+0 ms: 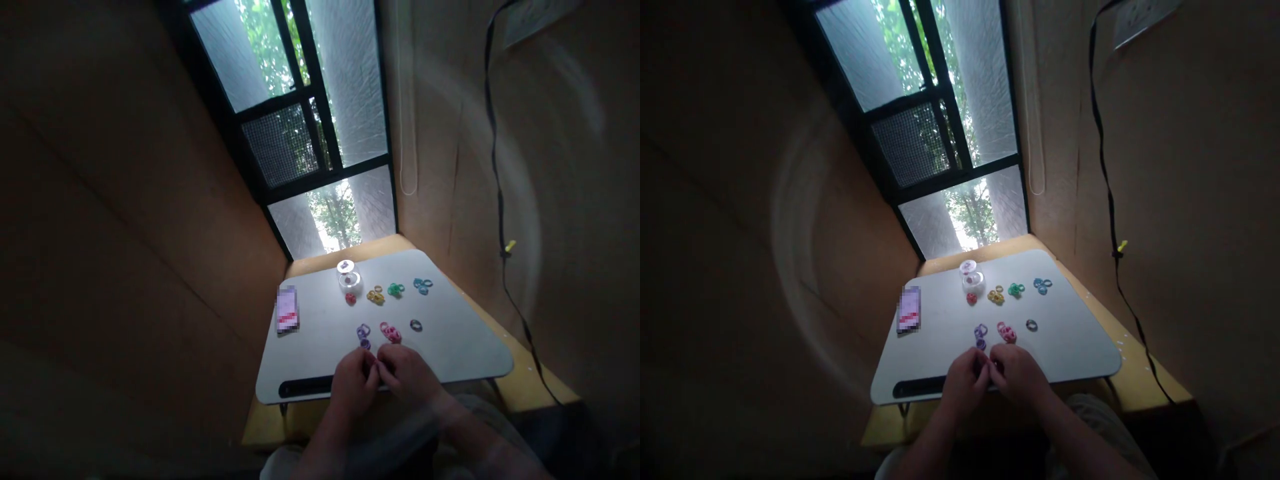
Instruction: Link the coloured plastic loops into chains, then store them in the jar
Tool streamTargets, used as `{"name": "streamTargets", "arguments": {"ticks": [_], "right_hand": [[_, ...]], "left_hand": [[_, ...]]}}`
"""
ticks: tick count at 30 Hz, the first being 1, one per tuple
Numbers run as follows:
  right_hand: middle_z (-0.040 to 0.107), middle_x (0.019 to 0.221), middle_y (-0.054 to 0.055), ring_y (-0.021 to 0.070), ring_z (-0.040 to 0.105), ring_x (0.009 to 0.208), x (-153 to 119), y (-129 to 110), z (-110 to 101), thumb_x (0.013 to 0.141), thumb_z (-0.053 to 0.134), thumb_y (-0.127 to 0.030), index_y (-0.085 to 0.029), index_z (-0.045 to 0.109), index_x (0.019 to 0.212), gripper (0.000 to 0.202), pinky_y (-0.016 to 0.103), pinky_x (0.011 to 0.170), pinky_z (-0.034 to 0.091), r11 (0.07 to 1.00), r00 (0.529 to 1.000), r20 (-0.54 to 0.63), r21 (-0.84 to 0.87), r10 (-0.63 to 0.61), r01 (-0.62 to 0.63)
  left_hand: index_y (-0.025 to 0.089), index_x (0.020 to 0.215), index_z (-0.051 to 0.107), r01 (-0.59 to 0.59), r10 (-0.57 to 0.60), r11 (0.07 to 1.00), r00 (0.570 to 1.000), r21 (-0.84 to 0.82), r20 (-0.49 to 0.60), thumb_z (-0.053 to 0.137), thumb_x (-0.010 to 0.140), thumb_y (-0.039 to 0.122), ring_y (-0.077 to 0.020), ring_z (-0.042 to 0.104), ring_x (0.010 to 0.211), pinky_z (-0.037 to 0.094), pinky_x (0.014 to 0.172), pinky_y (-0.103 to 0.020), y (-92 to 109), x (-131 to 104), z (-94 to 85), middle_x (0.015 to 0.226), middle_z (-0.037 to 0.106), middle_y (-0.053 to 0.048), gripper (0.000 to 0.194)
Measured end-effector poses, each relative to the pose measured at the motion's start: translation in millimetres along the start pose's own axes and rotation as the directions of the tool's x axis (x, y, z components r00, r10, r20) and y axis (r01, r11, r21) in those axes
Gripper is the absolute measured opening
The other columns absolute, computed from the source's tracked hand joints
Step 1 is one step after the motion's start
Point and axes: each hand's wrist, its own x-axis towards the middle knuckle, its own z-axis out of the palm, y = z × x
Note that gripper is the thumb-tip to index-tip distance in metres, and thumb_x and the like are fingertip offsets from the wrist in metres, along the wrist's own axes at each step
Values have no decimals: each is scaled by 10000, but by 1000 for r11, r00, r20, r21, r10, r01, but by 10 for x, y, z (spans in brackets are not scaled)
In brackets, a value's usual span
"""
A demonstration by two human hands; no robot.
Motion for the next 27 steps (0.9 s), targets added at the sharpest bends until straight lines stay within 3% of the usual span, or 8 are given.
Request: {"name": "streamTargets", "arguments": {"ticks": [13,27], "right_hand": [[600,713,3,167,532,695,-8,-87,-39,876,475,-256,-214,539,731,164,273,653,364,1000,1000,-3,-26,16,-16],[623,737,8,166,548,709,-4,-24,-3,852,477,-238,-208,558,754,131,273,663,371,1000,1000,3,-17,-9,10]], "left_hand": [[206,840,615,-31,31,999,999,-13,-12,563,854,243,-152,537,704,373,638,-262,-41,-31,-15,772,625,-1,65],[209,825,610,-26,26,1000,999,11,-25,569,848,245,-152,544,705,360,647,-267,-44,-31,-7,766,629,6,59]]}}
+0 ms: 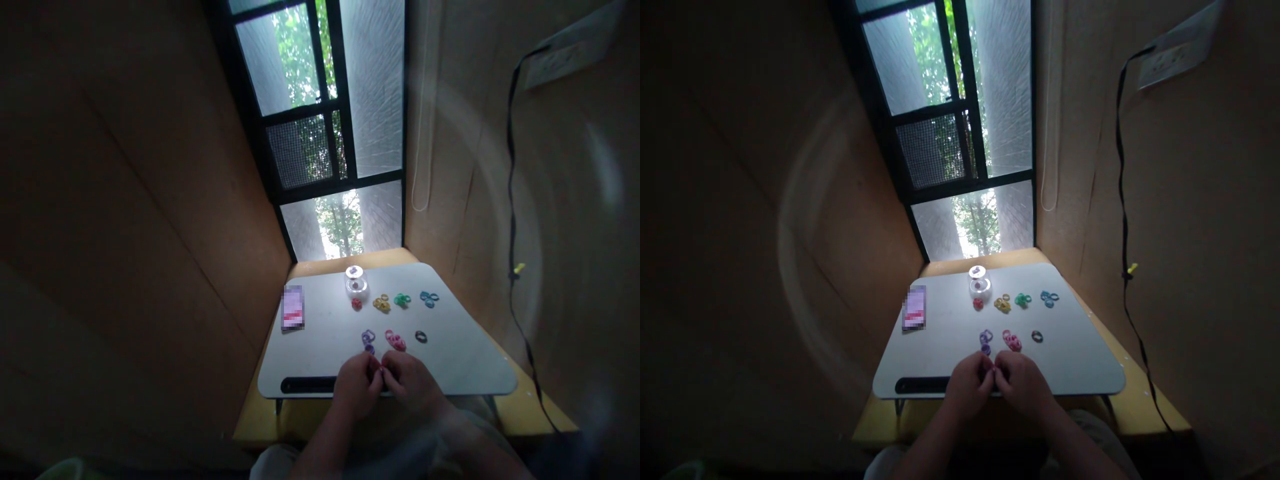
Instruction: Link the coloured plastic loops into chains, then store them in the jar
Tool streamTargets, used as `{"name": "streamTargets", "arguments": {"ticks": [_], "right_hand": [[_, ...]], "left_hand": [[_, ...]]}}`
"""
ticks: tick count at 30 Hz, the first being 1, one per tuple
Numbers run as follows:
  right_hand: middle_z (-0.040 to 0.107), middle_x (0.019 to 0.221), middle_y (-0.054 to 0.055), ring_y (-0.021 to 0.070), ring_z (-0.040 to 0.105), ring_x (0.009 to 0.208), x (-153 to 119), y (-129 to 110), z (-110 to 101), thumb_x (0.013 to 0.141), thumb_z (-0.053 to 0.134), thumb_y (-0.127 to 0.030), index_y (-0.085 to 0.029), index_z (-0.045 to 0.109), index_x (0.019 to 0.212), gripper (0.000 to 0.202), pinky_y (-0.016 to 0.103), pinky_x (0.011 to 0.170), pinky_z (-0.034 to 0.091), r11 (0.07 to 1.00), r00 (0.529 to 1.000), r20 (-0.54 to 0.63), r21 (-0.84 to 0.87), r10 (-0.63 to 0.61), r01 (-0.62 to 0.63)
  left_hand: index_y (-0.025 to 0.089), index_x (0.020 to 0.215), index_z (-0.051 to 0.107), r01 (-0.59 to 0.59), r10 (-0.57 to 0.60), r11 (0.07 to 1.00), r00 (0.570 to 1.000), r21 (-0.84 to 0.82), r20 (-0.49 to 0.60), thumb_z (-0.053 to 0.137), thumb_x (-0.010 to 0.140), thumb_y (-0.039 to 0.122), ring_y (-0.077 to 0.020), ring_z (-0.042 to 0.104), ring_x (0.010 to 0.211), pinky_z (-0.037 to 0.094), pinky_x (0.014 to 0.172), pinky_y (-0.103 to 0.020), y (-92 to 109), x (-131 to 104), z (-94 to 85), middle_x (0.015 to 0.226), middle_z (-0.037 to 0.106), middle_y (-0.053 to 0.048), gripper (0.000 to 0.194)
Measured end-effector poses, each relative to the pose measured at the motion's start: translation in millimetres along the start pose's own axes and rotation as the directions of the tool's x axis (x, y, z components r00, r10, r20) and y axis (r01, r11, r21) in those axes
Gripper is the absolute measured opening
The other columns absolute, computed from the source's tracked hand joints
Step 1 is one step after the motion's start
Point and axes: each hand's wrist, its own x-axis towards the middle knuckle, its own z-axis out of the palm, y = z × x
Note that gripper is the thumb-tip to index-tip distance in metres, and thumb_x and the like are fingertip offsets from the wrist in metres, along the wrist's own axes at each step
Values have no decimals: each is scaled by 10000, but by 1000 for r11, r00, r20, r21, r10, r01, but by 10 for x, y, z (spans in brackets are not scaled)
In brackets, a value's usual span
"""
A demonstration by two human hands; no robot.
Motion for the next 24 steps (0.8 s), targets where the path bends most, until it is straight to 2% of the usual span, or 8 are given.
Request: {"name": "streamTargets", "arguments": {"ticks": [24], "right_hand": [[616,736,14,165,546,705,-24,-25,-35,856,502,-232,-208,554,742,128,277,659,348,1000,999,-34,-8,-3,2]], "left_hand": [[212,834,607,-6,5,999,1000,47,21,562,855,238,-151,544,705,364,649,-259,45,1,14,767,622,7,56]]}}
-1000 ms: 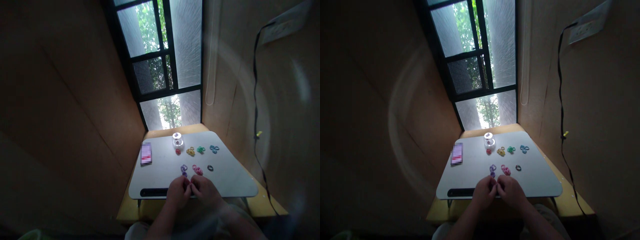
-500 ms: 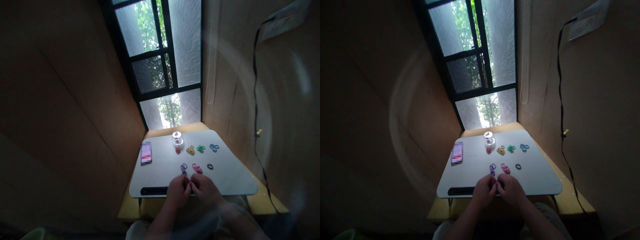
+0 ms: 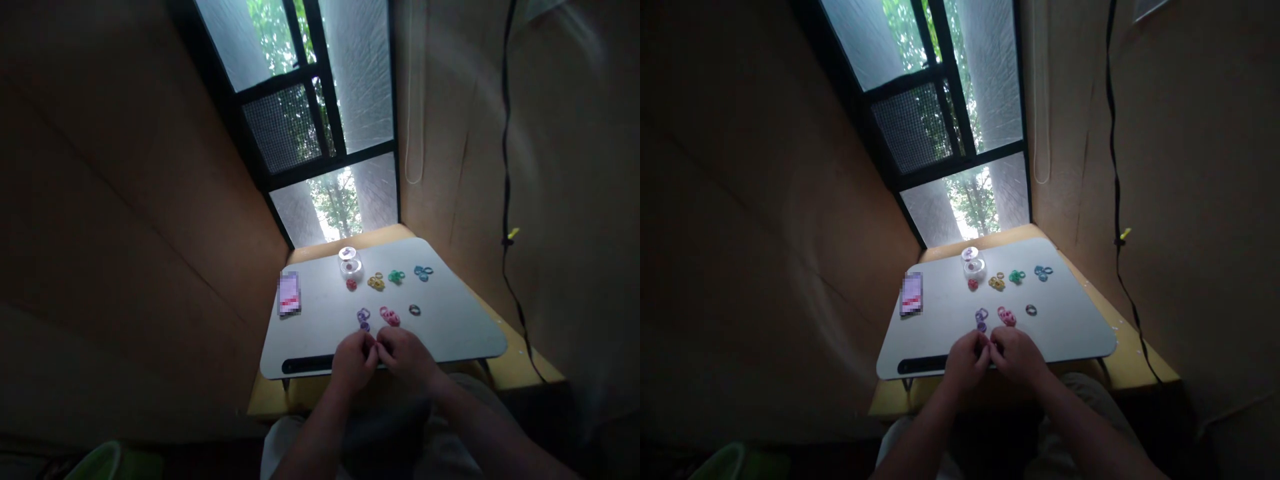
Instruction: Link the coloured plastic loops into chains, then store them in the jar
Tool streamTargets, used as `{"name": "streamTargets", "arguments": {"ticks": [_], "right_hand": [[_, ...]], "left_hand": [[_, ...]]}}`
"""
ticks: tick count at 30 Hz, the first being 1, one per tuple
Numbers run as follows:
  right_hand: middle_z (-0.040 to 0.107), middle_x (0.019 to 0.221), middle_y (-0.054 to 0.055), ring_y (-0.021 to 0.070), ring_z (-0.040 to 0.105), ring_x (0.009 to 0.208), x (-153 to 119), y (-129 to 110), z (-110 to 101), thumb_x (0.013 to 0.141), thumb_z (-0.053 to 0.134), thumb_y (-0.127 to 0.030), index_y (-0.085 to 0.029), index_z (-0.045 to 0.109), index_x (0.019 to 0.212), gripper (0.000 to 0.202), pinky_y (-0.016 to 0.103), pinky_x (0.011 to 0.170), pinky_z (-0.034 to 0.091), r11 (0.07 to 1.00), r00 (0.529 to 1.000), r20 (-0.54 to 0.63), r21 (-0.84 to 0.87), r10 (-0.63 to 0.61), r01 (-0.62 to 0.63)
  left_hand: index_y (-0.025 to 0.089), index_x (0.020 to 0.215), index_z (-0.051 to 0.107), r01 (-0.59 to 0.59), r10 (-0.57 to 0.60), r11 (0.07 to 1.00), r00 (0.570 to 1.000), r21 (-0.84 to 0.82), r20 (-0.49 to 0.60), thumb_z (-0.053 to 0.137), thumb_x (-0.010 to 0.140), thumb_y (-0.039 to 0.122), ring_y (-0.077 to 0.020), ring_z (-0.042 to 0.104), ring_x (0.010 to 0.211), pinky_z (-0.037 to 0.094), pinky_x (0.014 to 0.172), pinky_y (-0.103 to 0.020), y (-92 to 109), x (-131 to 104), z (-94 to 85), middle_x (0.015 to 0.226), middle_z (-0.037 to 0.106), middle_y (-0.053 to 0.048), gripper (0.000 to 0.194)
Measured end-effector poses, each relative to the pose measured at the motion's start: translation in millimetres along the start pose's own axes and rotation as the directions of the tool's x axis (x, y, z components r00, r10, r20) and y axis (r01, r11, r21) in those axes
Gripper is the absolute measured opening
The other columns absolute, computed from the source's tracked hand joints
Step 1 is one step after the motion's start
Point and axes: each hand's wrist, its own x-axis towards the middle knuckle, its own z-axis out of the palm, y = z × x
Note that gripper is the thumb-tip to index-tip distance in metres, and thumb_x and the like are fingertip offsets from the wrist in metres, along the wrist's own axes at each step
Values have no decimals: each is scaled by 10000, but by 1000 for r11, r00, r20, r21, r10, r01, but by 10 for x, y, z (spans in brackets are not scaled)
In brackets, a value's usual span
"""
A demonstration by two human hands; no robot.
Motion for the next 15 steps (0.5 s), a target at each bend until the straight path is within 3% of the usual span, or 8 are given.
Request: {"name": "streamTargets", "arguments": {"ticks": [15], "right_hand": [[592,716,11,165,511,695,34,63,-17,843,526,-222,-208,541,744,101,287,660,315,999,999,5,11,-51,51]], "left_hand": [[206,826,589,-4,3,1000,1000,5,26,559,843,222,-144,535,685,361,636,-251,3,81,25,734,604,15,37]]}}
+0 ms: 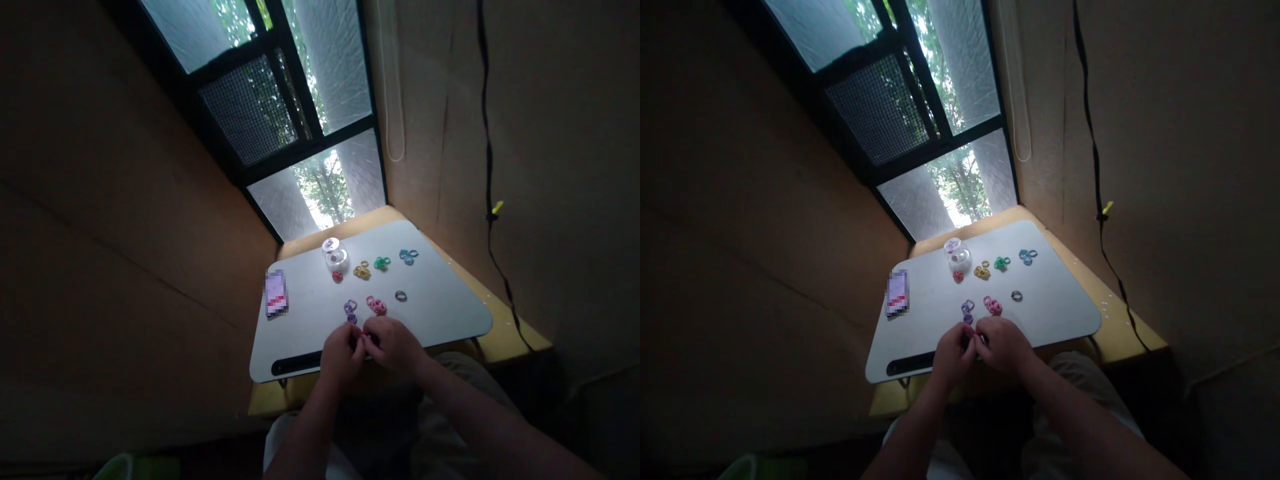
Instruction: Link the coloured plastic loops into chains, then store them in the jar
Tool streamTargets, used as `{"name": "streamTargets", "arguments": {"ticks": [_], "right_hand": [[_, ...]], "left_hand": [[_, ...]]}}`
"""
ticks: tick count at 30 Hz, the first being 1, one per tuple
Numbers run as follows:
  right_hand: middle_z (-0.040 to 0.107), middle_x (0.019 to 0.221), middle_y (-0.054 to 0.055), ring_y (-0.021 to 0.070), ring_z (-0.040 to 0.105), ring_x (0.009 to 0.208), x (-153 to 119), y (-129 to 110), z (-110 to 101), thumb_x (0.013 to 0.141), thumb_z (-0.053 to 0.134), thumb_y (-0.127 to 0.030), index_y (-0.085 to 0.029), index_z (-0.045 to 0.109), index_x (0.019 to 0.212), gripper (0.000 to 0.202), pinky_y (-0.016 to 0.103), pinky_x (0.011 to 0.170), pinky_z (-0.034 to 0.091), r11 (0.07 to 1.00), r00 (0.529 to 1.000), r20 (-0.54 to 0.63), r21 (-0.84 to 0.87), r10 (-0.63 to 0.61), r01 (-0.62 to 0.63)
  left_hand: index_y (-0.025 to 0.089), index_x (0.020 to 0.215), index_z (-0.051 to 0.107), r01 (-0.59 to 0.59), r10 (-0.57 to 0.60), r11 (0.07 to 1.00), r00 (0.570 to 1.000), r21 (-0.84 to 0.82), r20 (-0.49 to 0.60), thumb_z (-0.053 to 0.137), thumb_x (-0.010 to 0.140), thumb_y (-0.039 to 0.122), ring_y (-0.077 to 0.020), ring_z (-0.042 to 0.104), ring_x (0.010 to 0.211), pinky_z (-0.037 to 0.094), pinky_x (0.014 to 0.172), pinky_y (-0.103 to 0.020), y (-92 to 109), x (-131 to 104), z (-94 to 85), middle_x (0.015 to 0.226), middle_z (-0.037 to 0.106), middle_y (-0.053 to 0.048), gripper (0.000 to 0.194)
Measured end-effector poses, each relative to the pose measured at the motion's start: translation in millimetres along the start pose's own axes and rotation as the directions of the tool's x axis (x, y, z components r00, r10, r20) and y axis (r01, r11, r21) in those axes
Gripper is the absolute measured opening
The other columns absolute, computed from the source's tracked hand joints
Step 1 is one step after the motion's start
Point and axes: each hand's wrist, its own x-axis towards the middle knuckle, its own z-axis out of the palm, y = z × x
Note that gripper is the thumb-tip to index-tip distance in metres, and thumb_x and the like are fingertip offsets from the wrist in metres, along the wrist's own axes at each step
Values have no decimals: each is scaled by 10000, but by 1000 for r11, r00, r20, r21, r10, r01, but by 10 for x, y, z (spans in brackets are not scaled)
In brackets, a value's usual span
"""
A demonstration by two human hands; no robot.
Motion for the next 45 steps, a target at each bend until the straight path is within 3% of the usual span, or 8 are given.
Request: {"name": "streamTargets", "arguments": {"ticks": [45], "right_hand": [[597,725,9,170,534,701,-12,-55,47,880,480,-258,-217,520,720,170,284,663,361,998,998,20,-38,51,-50]], "left_hand": [[213,808,592,-14,13,999,999,-40,-33,571,858,257,-142,535,694,351,635,-256,-39,-64,-34,751,617,12,69]]}}
